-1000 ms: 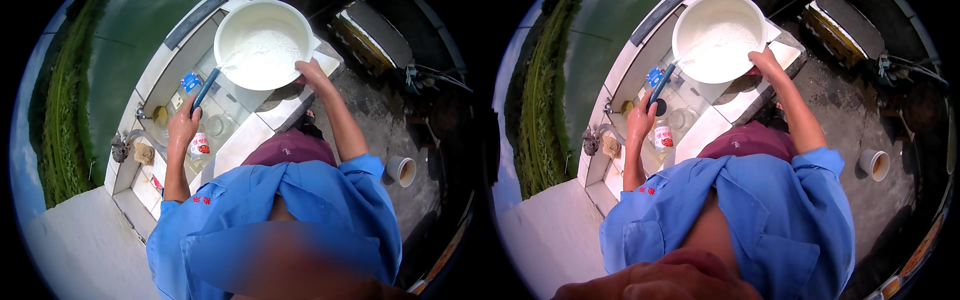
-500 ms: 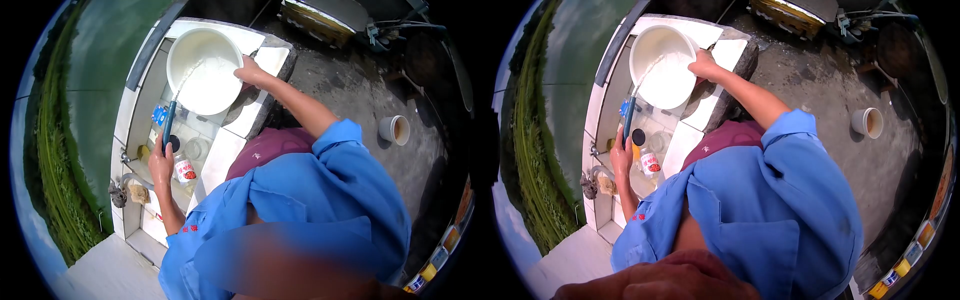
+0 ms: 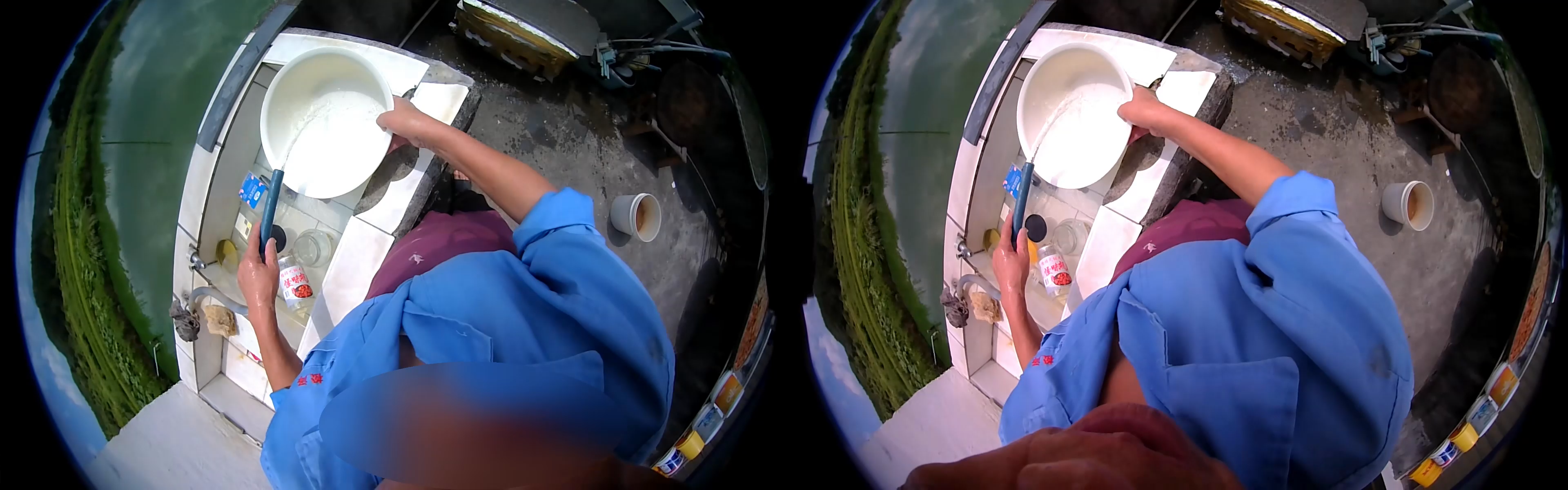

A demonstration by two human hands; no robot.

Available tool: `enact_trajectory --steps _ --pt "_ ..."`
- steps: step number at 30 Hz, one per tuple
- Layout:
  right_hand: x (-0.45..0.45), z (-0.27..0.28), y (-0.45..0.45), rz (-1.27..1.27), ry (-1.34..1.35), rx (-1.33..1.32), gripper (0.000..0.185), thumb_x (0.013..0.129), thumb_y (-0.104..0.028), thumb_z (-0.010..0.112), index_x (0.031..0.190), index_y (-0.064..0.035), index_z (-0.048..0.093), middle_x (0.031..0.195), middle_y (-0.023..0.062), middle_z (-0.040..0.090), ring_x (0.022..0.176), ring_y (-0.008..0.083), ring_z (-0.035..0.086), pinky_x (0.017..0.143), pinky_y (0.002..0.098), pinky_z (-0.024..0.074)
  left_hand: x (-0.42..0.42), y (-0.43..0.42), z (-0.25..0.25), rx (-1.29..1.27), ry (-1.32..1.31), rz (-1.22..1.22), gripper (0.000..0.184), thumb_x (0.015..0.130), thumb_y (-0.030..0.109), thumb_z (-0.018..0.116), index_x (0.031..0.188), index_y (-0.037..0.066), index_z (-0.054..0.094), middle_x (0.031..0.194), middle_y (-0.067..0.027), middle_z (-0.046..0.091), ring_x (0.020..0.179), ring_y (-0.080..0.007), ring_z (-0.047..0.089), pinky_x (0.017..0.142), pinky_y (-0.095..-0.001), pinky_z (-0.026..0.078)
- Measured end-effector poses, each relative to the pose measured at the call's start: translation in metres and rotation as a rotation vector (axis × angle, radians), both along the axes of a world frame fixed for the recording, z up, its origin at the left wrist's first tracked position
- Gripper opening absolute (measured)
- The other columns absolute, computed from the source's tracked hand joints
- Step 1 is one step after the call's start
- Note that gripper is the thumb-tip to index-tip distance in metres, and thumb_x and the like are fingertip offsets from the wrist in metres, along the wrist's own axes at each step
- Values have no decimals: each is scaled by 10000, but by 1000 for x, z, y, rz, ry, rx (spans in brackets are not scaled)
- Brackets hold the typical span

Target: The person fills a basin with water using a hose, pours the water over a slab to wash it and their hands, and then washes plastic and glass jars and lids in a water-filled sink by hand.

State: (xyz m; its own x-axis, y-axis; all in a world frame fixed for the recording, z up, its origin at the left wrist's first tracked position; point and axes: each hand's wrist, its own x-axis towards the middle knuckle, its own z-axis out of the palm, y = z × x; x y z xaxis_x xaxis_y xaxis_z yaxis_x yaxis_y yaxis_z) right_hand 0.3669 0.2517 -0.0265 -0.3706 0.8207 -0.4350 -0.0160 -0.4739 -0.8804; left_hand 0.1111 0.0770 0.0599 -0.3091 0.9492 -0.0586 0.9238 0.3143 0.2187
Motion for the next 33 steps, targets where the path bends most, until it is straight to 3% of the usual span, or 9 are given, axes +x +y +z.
enact_trajectory --steps 5,7,8,11,16,19,20,25,33 --pt "12 12 1 -57 66 -62 483 655 15 400 1112 138 302 901 239 515 691 295 595 522 334 537 0 8 1 130 -95 -54 355 803 181 490 1155 167 444 892 -160 573 779 -264 573 687 -324 433" --pt "24 13 9 -68 140 -94 482 636 15 405 1077 176 299 895 245 506 686 303 592 543 341 540 2 14 8 243 -206 20 340 823 147 474 1161 136 439 917 -120 566 754 -182 558 674 -268 426" --pt "30 12 13 -68 140 -96 482 636 15 405 1077 176 299 895 245 506 686 303 592 543 341 540 -1 16 8 250 -244 77 336 833 141 466 1166 120 427 926 -85 550 729 -133 522 650 -238 416" --pt "58 10 33 -118 263 -124 490 616 21 429 1077 148 319 945 228 475 756 301 575 596 363 535 6 30 15 347 -181 17 347 834 146 464 1175 120 409 928 -85 548 718 -125 512 634 -241 416" --pt "137 22 70 -249 361 -85 468 621 19 470 1044 149 318 949 211 471 791 290 567 664 387 524 13 51 -12 201 -140 169 343 840 136 442 1173 77 386 952 -128 526 760 -189 511 683 -275 409" --pt "197 14 100 -327 332 -86 480 624 22 468 1058 139 299 967 208 458 803 278 560 660 362 525 24 64 -36 269 -65 109 333 834 142 447 1149 49 394 941 -155 520 773 -230 514 695 -296 407" --pt "218 8 110 -361 317 -51 484 632 5 454 1060 160 290 948 228 464 792 309 561 669 399 520 24 67 -44 264 -69 102 333 834 142 447 1149 49 394 941 -155 520 773 -230 514 695 -296 407" --pt "325 -37 179 -561 133 -162 472 655 19 413 1082 160 270 994 251 455 831 324 556 672 399 517 13 83 -69 33 91 230 276 822 155 448 1042 -3 393 891 -211 490 787 -350 482 691 -374 381" --pt "455 -110 341 -871 -304 -307 380 739 3 339 1113 71 316 1053 228 442 837 329 547 601 389 539 2 114 -90 -282 286 418 301 828 253 397 1006 12 362 923 -241 498 843 -407 480 690 -448 374"
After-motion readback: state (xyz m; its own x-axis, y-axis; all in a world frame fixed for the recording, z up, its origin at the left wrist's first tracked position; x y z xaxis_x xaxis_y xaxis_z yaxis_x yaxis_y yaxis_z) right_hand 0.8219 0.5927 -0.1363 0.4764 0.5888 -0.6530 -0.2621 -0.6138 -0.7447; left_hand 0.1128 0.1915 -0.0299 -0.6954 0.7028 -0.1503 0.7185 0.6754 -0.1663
